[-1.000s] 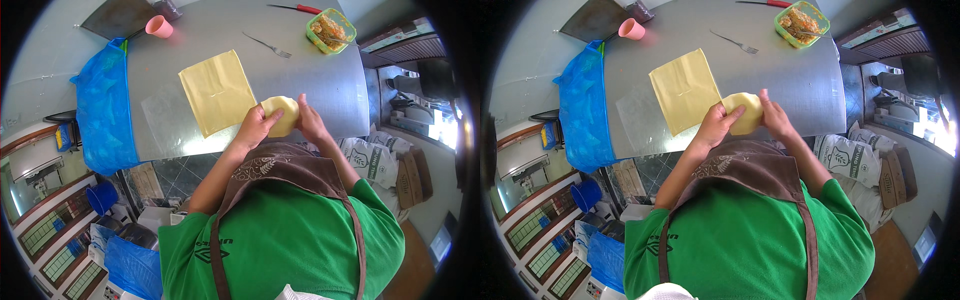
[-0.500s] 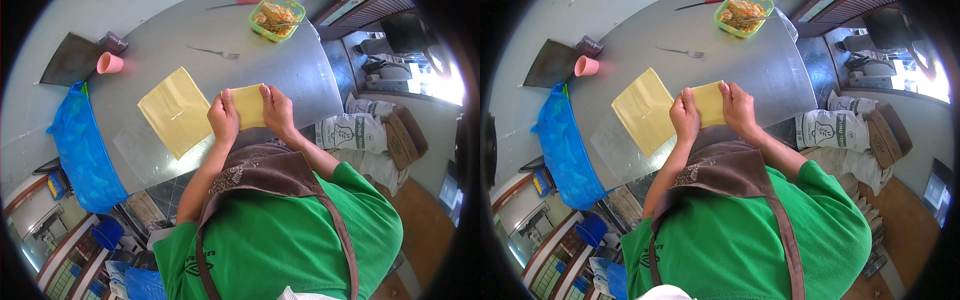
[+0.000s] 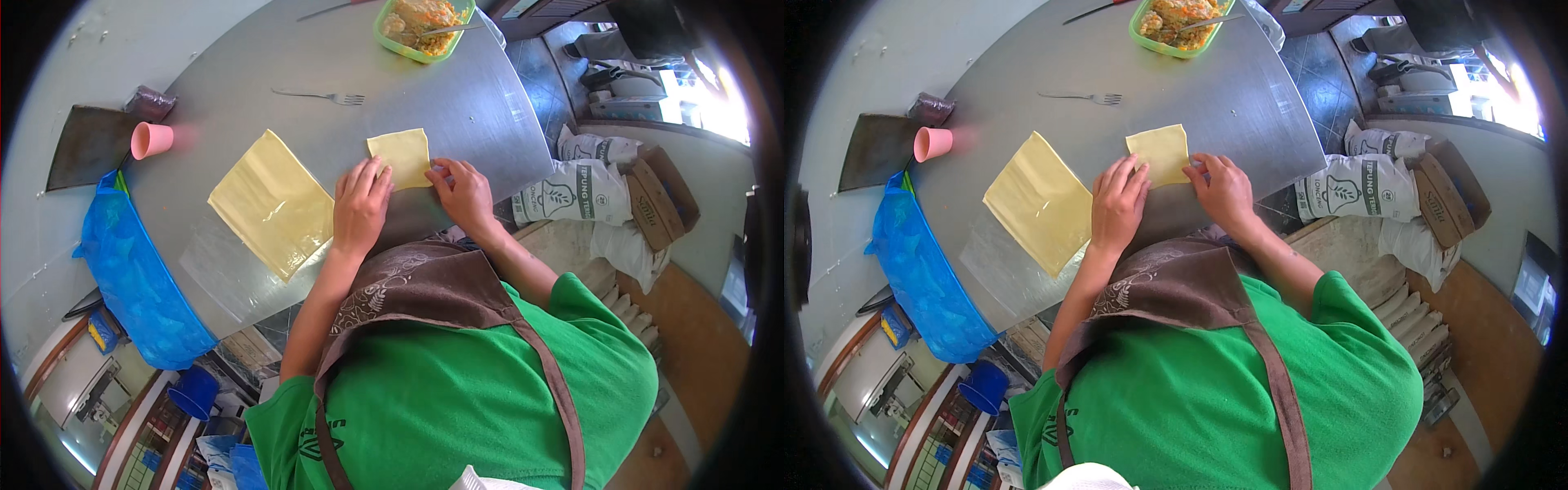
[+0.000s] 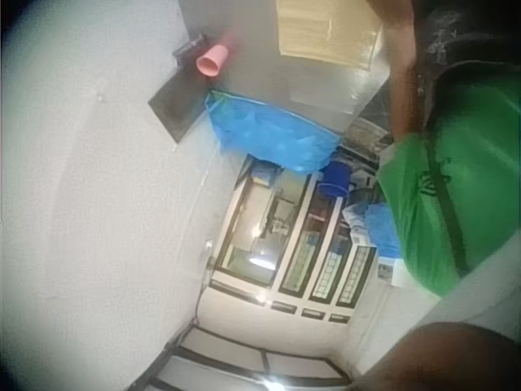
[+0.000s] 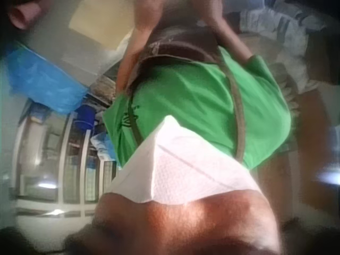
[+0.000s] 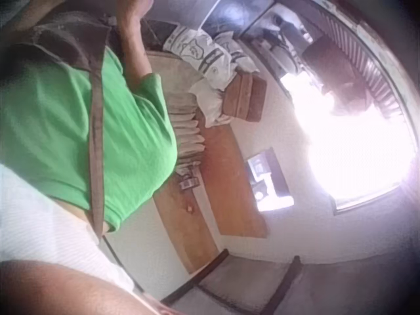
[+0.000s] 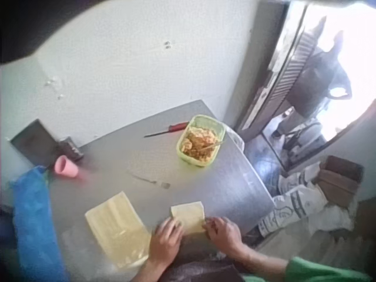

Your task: Prepare pastries by filling square dough pieces with a corn and cheese mixture, folding them into triangles, and sealing the edges with a fork.

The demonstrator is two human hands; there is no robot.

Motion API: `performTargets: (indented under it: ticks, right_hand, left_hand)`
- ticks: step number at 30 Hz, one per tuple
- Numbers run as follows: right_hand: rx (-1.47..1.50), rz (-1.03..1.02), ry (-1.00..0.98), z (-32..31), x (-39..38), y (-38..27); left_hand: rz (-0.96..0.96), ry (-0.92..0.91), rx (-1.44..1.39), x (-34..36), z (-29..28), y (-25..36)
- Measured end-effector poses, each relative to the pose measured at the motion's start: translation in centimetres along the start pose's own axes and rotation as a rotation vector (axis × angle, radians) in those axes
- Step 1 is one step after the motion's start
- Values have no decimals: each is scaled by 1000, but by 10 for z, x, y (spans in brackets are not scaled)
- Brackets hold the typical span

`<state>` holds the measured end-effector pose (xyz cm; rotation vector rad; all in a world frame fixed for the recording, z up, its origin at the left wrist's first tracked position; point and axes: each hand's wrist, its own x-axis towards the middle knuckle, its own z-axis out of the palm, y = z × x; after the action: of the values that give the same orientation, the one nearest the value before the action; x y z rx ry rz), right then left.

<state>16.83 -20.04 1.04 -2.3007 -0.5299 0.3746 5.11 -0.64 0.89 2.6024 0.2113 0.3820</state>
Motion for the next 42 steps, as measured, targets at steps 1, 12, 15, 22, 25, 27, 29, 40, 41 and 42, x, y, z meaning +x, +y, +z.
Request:
performTargets:
  ticks: [1,12,15,22,25,27,29,40,41,42]
  right_hand:
    - [17,24,49,5,1,-3]
    - [184,303,55,11,20,-29]
    - [311,287,156,17,22,-36]
    - [356,-81,13,-15,24,-85]
    - [458,-219,-74,-40,9,-118]
    - [594,-90,-113,-55,11,-125]
    - [627,-21,-103,-56,18,-112]
    - [1520,646,-680,-3,9,-26]
    - [1602,673,-666,-4,10,-34]
    - [1605,677,-670,-5,9,-36]
  left_hand:
    - [45,-14,39,3,3,-1]
    - [-113,-61,-60,10,4,2]
    - [-205,-83,-66,15,1,4]
    - [-501,51,-666,19,-1,-20]
    - [-687,65,-1376,16,-8,-24]
    - [-477,-161,-1872,23,-16,-17]
    - [-514,-178,-1911,23,-28,3]
    - [-761,-143,-1477,34,-61,48]
    - [-766,-142,-1473,35,-60,46]
    - [-793,-138,-1351,34,-58,43]
